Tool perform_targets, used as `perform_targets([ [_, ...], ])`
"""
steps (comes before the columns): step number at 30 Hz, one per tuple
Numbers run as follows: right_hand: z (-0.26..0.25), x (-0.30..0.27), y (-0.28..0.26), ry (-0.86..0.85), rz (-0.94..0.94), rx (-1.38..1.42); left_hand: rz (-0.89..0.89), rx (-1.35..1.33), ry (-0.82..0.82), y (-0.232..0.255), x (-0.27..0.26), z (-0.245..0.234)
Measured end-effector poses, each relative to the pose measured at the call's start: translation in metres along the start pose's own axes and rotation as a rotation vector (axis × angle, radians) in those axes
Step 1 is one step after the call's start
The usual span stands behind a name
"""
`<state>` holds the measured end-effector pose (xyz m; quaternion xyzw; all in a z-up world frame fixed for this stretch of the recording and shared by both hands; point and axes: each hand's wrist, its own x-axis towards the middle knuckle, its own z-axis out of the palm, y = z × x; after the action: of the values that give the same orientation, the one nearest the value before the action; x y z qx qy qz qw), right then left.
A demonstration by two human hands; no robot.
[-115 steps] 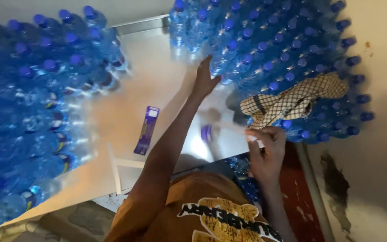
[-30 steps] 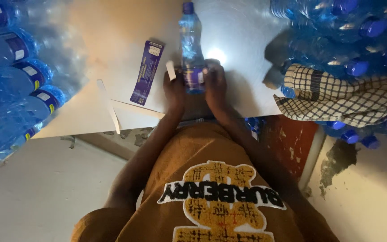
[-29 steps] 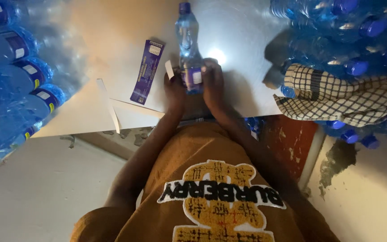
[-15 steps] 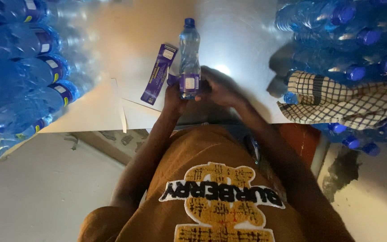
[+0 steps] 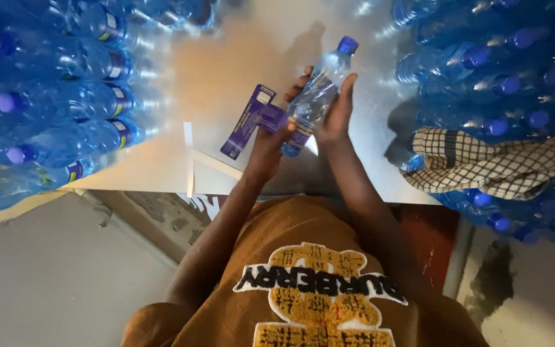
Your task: Manually applying adhesive labels to plastic water bottles at a production station.
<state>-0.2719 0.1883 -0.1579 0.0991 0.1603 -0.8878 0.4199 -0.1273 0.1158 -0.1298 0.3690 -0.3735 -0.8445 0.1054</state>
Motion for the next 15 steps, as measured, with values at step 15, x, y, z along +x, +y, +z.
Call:
perform_targets([
  [15,0.027,-0.045,-0.054,-0.200,-0.203,-0.598,0.432,0.621,-0.070,0.076,-0.038,0.053],
])
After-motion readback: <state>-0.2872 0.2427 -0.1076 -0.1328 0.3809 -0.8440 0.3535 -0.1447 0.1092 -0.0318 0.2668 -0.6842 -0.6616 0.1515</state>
